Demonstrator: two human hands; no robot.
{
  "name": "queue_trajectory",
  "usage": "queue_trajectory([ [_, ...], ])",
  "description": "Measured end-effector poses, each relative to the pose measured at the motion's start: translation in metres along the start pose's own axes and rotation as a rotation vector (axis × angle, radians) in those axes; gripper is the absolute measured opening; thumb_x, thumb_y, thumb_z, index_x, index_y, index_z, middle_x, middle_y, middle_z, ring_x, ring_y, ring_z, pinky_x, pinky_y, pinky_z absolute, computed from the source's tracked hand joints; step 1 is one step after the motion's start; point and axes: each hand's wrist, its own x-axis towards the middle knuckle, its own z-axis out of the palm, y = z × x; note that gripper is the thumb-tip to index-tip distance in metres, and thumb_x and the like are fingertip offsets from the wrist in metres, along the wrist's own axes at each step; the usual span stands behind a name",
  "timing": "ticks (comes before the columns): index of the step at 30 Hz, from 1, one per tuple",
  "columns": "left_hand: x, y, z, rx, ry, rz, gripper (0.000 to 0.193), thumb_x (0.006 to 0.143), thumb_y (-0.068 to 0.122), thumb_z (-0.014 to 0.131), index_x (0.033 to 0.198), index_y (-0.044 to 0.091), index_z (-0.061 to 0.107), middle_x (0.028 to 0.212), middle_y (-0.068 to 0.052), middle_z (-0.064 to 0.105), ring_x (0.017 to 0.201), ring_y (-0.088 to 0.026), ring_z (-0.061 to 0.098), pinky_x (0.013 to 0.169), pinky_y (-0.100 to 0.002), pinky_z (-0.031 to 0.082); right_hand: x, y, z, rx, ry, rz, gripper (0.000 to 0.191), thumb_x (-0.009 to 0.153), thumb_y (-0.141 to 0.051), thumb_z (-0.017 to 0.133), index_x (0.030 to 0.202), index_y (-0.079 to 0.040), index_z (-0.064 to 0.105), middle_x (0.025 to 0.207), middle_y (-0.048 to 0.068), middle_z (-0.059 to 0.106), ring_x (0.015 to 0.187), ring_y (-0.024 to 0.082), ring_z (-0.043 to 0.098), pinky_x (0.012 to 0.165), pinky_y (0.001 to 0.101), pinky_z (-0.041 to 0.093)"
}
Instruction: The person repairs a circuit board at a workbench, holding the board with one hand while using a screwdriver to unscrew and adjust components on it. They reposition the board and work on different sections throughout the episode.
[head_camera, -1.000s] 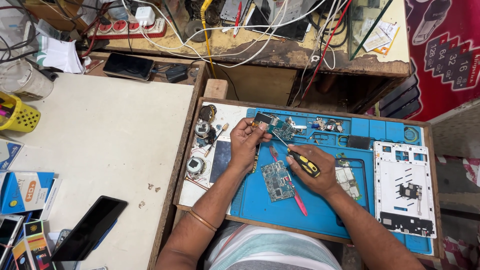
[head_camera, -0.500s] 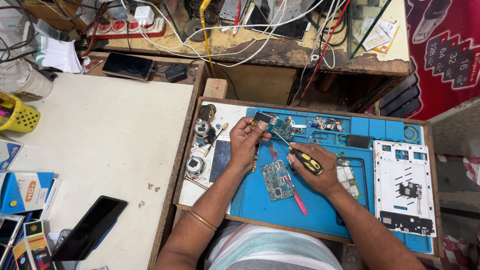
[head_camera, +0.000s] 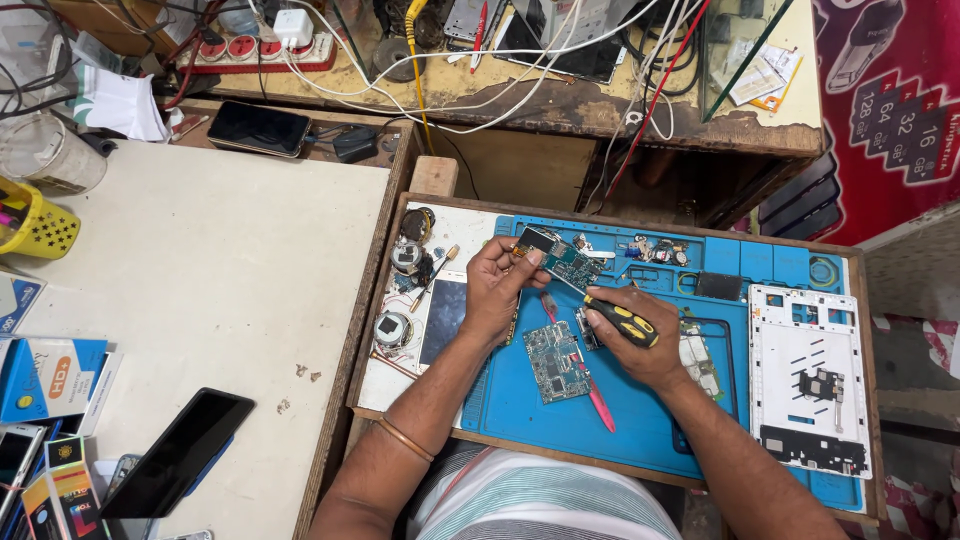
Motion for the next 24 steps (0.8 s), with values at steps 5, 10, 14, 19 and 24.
queue_trajectory([
  [5,0.002,-0.0025,-0.0018,0.016,-0.008,0.011,0.024,0.097,0.013,0.074,0.112,-0.001,0.063,0.09,-0.009,0.073,0.077,-0.013,0.072,0.069,-0.025,0.061,-0.0002,-0.0029,0.0037,-0.067,0.015,-0.057,0.031,0.091,-0.015,0.077,0.12,-0.005,0.072,0.097,0.011,0.077,0.083,0.015,0.075,0.068,0.0255,0.061],
  [10,0.0018,-0.0048,-0.0049,0.028,-0.015,0.04,0.024,0.097,0.014,0.074,0.112,-0.001,0.063,0.09,-0.01,0.074,0.078,-0.013,0.072,0.069,-0.025,0.062,0.0001,-0.0038,0.008,-0.177,-0.05,-0.146,0.029,0.09,-0.016,0.078,0.116,-0.006,0.073,0.093,0.01,0.077,0.077,0.015,0.076,0.061,0.0258,0.061],
  [14,0.0013,-0.006,-0.0052,0.033,-0.013,0.026,0.024,0.097,0.014,0.073,0.113,-0.001,0.063,0.091,-0.009,0.074,0.077,-0.013,0.073,0.069,-0.025,0.061,-0.0013,-0.0052,0.0079,-0.153,0.016,-0.169,0.029,0.091,-0.016,0.077,0.118,-0.006,0.071,0.098,0.013,0.076,0.082,0.018,0.076,0.066,0.027,0.063],
  [19,0.0012,-0.0069,-0.0057,0.017,-0.009,0.04,0.024,0.098,0.013,0.074,0.113,-0.002,0.063,0.091,-0.009,0.074,0.078,-0.013,0.072,0.069,-0.025,0.061,-0.0001,-0.004,0.009,-0.15,-0.062,-0.107,0.029,0.09,-0.016,0.076,0.117,-0.006,0.072,0.092,0.011,0.077,0.076,0.017,0.077,0.06,0.0257,0.062],
  [24,0.0016,-0.0065,-0.0062,0.011,0.011,0.037,0.023,0.097,0.012,0.074,0.111,-0.001,0.062,0.091,-0.01,0.074,0.077,-0.013,0.072,0.069,-0.025,0.061,0.0003,-0.0023,0.0066,-0.101,0.001,-0.177,0.029,0.092,-0.015,0.076,0.118,-0.004,0.071,0.095,0.012,0.077,0.08,0.017,0.077,0.064,0.0254,0.063],
])
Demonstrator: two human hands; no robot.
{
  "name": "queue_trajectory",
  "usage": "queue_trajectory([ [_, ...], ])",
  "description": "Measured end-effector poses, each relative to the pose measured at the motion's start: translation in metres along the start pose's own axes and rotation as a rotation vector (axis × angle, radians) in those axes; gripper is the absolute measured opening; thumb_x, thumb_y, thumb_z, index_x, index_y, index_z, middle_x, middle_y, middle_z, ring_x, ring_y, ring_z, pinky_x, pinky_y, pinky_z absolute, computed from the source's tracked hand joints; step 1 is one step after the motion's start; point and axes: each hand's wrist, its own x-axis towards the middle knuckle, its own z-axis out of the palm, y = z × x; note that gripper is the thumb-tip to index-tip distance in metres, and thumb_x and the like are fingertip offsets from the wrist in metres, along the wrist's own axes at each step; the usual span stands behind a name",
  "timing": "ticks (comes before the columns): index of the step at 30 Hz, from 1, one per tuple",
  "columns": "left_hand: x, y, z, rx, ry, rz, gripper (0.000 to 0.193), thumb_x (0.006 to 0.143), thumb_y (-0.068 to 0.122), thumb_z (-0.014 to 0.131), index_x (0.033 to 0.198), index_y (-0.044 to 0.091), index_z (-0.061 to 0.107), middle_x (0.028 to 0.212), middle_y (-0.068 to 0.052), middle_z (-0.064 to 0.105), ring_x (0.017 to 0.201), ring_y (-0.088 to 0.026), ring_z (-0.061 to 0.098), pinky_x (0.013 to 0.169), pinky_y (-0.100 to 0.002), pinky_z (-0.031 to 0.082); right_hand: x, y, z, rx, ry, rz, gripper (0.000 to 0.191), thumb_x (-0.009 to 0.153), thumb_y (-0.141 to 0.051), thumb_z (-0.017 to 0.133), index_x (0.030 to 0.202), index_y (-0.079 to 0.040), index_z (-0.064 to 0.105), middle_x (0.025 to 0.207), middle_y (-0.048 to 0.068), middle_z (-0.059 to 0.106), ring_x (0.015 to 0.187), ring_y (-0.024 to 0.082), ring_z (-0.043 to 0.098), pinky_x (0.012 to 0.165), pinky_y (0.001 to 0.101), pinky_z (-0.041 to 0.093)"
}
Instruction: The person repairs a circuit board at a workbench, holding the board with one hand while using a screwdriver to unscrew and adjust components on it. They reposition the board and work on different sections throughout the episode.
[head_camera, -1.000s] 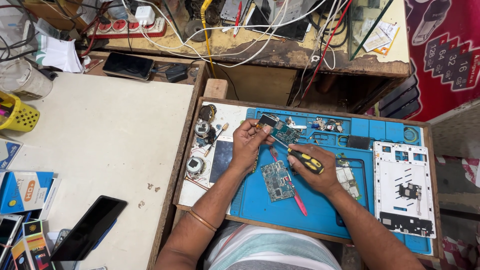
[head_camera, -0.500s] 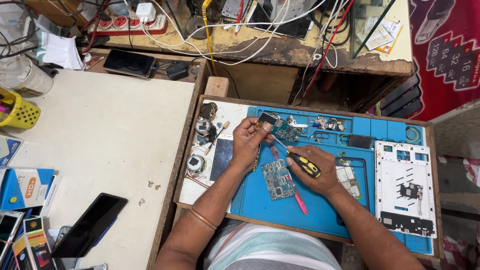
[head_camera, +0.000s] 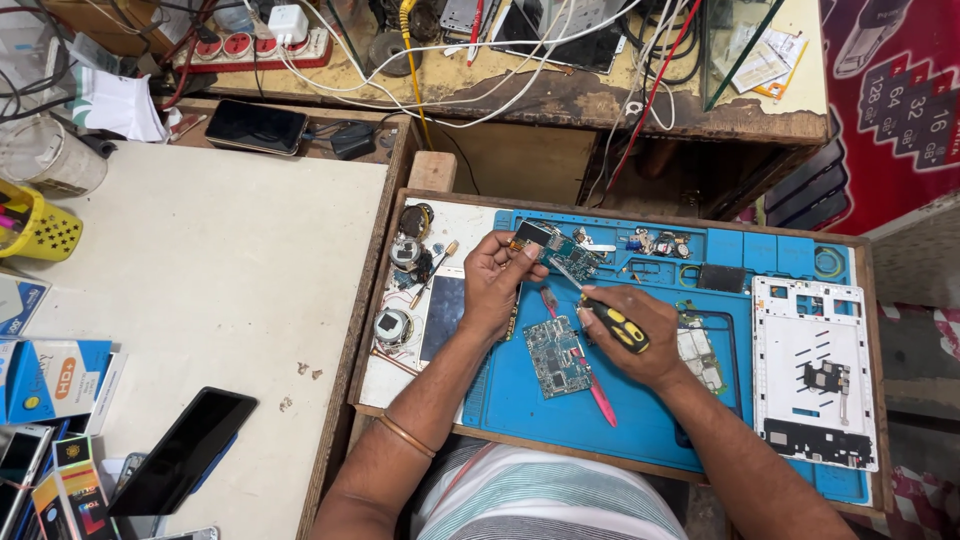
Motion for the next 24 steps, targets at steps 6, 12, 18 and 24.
queue_trajectory([
  [6,0.0002,0.0015,0.0019,0.003,-0.02,0.0,0.024,0.097,0.013,0.074,0.112,-0.001,0.062,0.092,-0.01,0.074,0.077,-0.013,0.073,0.068,-0.025,0.061,0.0016,-0.0016,-0.0039,-0.018,0.026,-0.023,0.029,0.095,-0.013,0.074,0.121,-0.003,0.068,0.1,0.013,0.076,0.088,0.019,0.077,0.072,0.0279,0.062],
  [12,-0.0002,0.0015,0.0017,0.004,-0.022,0.008,0.023,0.098,0.014,0.074,0.111,-0.001,0.062,0.091,-0.01,0.073,0.078,-0.014,0.073,0.069,-0.025,0.061,0.001,-0.0016,0.0031,-0.053,-0.067,0.014,0.031,0.091,-0.016,0.077,0.12,-0.007,0.07,0.097,0.012,0.077,0.084,0.019,0.077,0.068,0.0275,0.063],
  [18,0.0004,0.0012,0.0009,-0.003,-0.02,0.002,0.024,0.096,0.014,0.075,0.111,0.0,0.063,0.09,-0.009,0.073,0.076,-0.013,0.072,0.068,-0.026,0.061,-0.0009,-0.0011,0.0028,-0.022,-0.02,0.045,0.03,0.092,-0.016,0.076,0.12,-0.007,0.07,0.099,0.013,0.076,0.084,0.018,0.077,0.066,0.0266,0.064],
  [24,0.0005,0.0009,0.0009,0.012,-0.012,0.001,0.023,0.097,0.014,0.074,0.111,0.0,0.063,0.09,-0.009,0.073,0.077,-0.014,0.073,0.068,-0.025,0.061,-0.0011,-0.0002,0.0036,-0.058,-0.055,0.023,0.032,0.09,-0.016,0.077,0.12,-0.008,0.071,0.097,0.011,0.077,0.083,0.017,0.077,0.067,0.027,0.062],
])
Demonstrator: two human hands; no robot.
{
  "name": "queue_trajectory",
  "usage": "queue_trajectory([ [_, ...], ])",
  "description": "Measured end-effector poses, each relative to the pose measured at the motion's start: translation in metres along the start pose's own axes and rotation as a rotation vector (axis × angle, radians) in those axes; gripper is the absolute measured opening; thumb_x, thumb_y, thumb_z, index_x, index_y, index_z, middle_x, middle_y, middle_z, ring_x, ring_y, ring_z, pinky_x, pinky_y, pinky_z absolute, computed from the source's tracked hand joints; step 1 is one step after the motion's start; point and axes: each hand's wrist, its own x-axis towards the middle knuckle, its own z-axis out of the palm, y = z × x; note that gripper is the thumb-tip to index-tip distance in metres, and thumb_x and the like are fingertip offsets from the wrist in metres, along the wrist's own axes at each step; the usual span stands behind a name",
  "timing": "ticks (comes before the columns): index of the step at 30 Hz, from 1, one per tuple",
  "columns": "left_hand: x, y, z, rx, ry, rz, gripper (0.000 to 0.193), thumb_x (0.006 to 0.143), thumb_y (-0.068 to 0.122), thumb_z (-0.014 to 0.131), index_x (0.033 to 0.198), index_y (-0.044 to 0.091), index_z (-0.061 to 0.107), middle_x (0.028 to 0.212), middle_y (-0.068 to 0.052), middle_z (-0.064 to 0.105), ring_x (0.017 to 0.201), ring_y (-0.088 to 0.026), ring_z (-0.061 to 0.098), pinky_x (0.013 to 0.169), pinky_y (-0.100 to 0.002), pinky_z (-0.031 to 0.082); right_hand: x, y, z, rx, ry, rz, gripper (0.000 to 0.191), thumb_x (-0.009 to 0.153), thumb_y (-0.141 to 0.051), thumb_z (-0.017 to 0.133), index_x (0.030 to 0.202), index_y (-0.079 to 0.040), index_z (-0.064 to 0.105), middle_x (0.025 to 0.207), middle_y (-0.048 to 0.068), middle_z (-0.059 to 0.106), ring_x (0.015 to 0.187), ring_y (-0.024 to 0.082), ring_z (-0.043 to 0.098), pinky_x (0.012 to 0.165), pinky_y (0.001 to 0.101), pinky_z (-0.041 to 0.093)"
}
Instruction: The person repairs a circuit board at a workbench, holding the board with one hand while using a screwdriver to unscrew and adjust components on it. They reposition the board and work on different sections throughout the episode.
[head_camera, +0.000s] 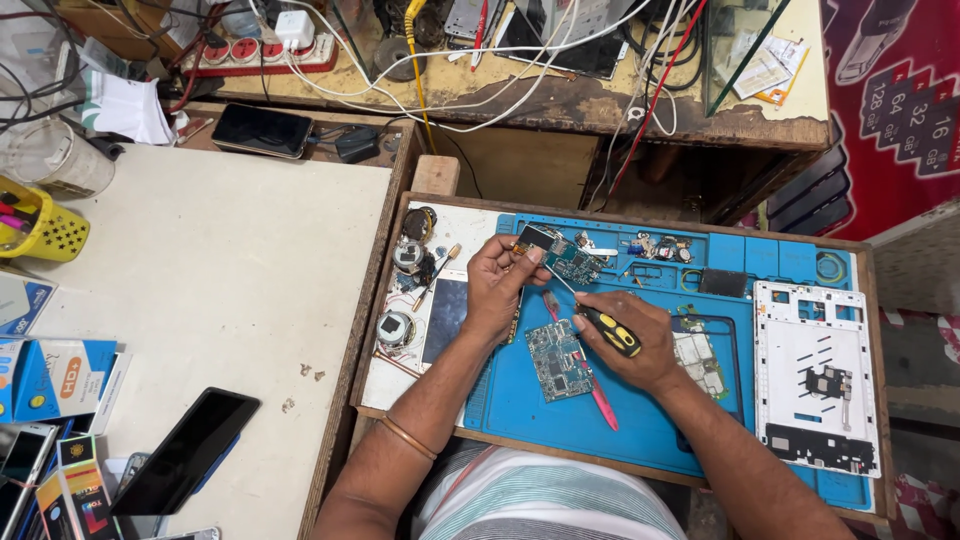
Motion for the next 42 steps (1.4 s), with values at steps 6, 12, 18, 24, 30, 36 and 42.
queue_trajectory([
  [6,0.0,0.0,0.0,0.01,0.006,-0.007,0.023,0.096,0.014,0.074,0.111,0.0,0.063,0.09,-0.009,0.074,0.076,-0.013,0.073,0.067,-0.025,0.061,-0.001,0.002,0.001,0.074,0.014,0.072,0.032,0.092,-0.015,0.076,0.122,-0.008,0.07,0.101,0.013,0.077,0.084,0.017,0.077,0.067,0.0261,0.063],
  [12,0.0,0.0,0.0,-0.006,0.002,-0.016,0.024,0.097,0.013,0.074,0.111,-0.001,0.062,0.09,-0.01,0.073,0.077,-0.014,0.073,0.068,-0.026,0.061,-0.002,0.005,0.001,0.127,0.007,0.103,0.03,0.092,-0.014,0.076,0.12,-0.008,0.072,0.1,0.011,0.078,0.086,0.016,0.077,0.073,0.027,0.064],
  [18,-0.001,0.0,0.0,0.001,-0.001,-0.033,0.025,0.096,0.013,0.074,0.113,-0.001,0.063,0.09,-0.01,0.073,0.077,-0.014,0.073,0.068,-0.026,0.061,-0.003,0.009,-0.002,0.341,0.103,0.194,0.029,0.096,-0.014,0.074,0.123,-0.005,0.07,0.105,0.011,0.077,0.095,0.015,0.076,0.081,0.026,0.063],
  [24,0.0,0.002,0.0,-0.005,-0.016,-0.024,0.026,0.097,0.014,0.075,0.113,-0.001,0.063,0.092,-0.01,0.074,0.077,-0.014,0.072,0.069,-0.025,0.061,-0.004,0.013,0.001,0.283,0.035,0.29,0.03,0.089,-0.015,0.077,0.117,-0.006,0.074,0.098,0.01,0.079,0.08,0.012,0.076,0.068,0.0239,0.063],
  [30,0.0,0.002,0.001,0.005,-0.013,-0.034,0.025,0.096,0.014,0.074,0.113,0.0,0.063,0.091,-0.01,0.074,0.077,-0.013,0.073,0.068,-0.026,0.061,-0.006,0.018,-0.001,0.341,0.06,0.25,0.029,0.092,-0.015,0.077,0.119,-0.005,0.073,0.102,0.011,0.078,0.088,0.013,0.076,0.074,0.0236,0.063],
  [36,0.0,0.002,0.001,-0.005,-0.011,-0.033,0.025,0.096,0.014,0.075,0.112,-0.001,0.063,0.092,-0.01,0.074,0.077,-0.014,0.073,0.069,-0.026,0.061,-0.005,0.018,-0.004,0.413,0.114,0.366,0.029,0.094,-0.014,0.074,0.122,-0.005,0.073,0.1,0.011,0.079,0.083,0.014,0.073,0.073,0.0247,0.061],
  [42,-0.001,0.001,0.001,-0.01,-0.014,-0.025,0.025,0.096,0.014,0.075,0.113,-0.001,0.063,0.091,-0.01,0.074,0.077,-0.014,0.072,0.069,-0.026,0.061,-0.004,0.014,-0.002,0.365,0.066,0.257,0.03,0.094,-0.015,0.074,0.122,-0.004,0.071,0.103,0.01,0.079,0.093,0.013,0.077,0.079,0.0246,0.063],
])
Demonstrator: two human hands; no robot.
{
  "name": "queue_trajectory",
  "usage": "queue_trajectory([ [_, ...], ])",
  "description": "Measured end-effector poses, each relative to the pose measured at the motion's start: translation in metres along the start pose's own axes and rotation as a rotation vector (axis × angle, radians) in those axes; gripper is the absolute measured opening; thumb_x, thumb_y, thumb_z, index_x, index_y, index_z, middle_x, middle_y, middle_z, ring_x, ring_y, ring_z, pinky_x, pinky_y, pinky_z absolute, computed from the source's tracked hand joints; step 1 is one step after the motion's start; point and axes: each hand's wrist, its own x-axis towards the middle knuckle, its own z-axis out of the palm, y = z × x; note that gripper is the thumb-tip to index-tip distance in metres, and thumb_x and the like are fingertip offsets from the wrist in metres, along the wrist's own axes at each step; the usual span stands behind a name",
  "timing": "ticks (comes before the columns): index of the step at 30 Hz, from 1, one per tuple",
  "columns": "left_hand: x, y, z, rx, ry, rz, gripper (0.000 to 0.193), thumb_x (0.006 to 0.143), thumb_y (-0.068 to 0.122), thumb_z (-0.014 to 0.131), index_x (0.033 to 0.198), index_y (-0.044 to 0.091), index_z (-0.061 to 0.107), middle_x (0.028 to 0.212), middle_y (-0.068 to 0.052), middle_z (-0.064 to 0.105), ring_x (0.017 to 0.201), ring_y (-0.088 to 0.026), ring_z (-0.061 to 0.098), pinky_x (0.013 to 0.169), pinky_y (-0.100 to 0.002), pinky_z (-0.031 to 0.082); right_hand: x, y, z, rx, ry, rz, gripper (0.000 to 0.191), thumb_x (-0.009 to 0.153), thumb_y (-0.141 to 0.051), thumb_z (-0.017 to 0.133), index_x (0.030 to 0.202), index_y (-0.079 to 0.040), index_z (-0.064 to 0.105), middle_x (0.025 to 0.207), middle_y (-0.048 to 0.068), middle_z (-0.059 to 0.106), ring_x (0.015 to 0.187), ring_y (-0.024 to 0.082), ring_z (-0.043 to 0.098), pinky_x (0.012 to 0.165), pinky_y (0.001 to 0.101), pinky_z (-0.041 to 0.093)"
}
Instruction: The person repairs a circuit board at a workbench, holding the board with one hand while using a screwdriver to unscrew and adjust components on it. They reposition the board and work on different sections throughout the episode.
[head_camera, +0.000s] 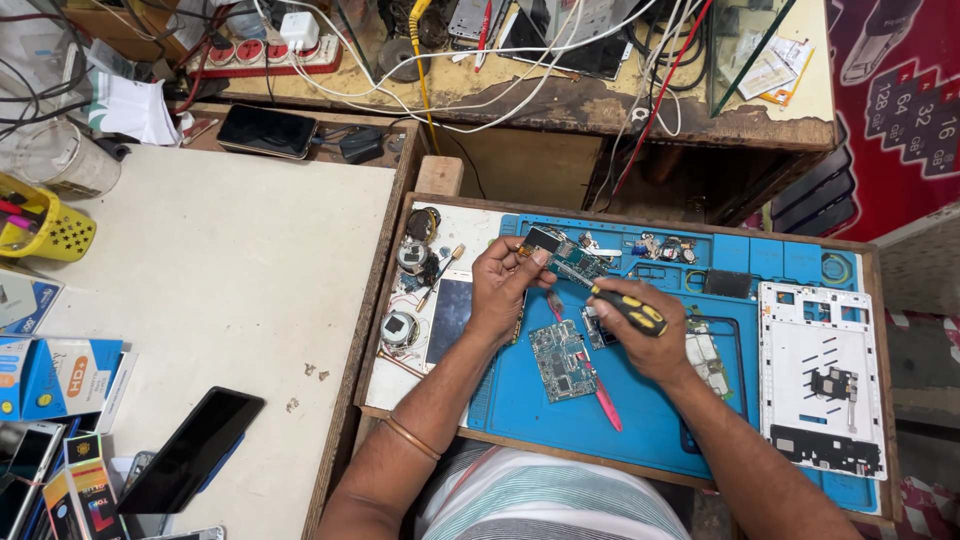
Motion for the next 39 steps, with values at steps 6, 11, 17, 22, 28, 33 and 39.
queue_trajectory([
  [6,0.0,-0.001,-0.001,-0.012,0.008,-0.001,0.025,0.097,0.013,0.074,0.114,-0.001,0.062,0.091,-0.01,0.073,0.077,-0.014,0.072,0.069,-0.026,0.061,-0.001,-0.001,0.002,-0.062,-0.038,0.022,0.031,0.091,-0.015,0.076,0.12,-0.003,0.073,0.1,0.012,0.078,0.084,0.013,0.075,0.071,0.0241,0.062],
  [11,-0.001,-0.001,-0.003,-0.015,0.001,0.009,0.024,0.097,0.013,0.074,0.113,-0.001,0.062,0.092,-0.01,0.073,0.077,-0.014,0.072,0.069,-0.026,0.061,-0.002,0.001,-0.002,0.036,0.054,-0.035,0.03,0.097,-0.013,0.072,0.125,-0.002,0.069,0.101,0.013,0.077,0.086,0.013,0.074,0.073,0.0243,0.061],
  [17,0.0,-0.004,-0.006,-0.012,-0.04,-0.015,0.024,0.097,0.012,0.074,0.112,-0.001,0.062,0.092,-0.011,0.073,0.078,-0.015,0.074,0.069,-0.028,0.063,0.001,-0.003,-0.007,0.141,0.222,0.031,0.028,0.101,-0.014,0.07,0.125,-0.001,0.067,0.096,0.011,0.076,0.08,0.014,0.073,0.069,0.0254,0.061],
  [22,-0.007,-0.005,-0.001,0.067,-0.293,-0.179,0.021,0.096,0.011,0.074,0.111,0.0,0.065,0.091,-0.009,0.074,0.077,-0.014,0.073,0.067,-0.026,0.062,0.009,-0.011,-0.009,-0.004,0.273,-0.022,0.032,0.1,-0.013,0.073,0.129,-0.001,0.065,0.103,0.009,0.072,0.09,0.012,0.07,0.08,0.0263,0.06],
  [28,-0.015,-0.003,0.003,0.122,-0.485,-0.241,0.021,0.097,0.008,0.075,0.114,-0.002,0.067,0.087,-0.007,0.073,0.078,-0.012,0.074,0.07,-0.025,0.063,0.008,-0.013,-0.005,0.074,0.09,0.114,0.034,0.093,-0.015,0.077,0.124,-0.004,0.069,0.102,0.006,0.073,0.094,0.011,0.07,0.082,0.0247,0.059],
  [33,-0.014,-0.002,0.003,0.133,-0.477,-0.218,0.022,0.097,0.009,0.075,0.114,-0.003,0.067,0.086,-0.008,0.074,0.078,-0.012,0.074,0.07,-0.025,0.063,0.008,-0.01,-0.008,0.117,0.051,0.161,0.031,0.09,-0.015,0.079,0.119,-0.006,0.072,0.102,0.005,0.072,0.093,0.011,0.07,0.081,0.0242,0.06],
  [39,-0.012,-0.005,0.001,0.135,-0.437,-0.207,0.026,0.096,0.009,0.075,0.118,-0.003,0.066,0.084,-0.008,0.073,0.079,-0.013,0.075,0.071,-0.025,0.064,0.009,-0.008,-0.008,0.089,0.025,0.205,0.03,0.089,-0.014,0.079,0.117,-0.006,0.073,0.102,0.005,0.071,0.093,0.011,0.068,0.081,0.0246,0.059],
])
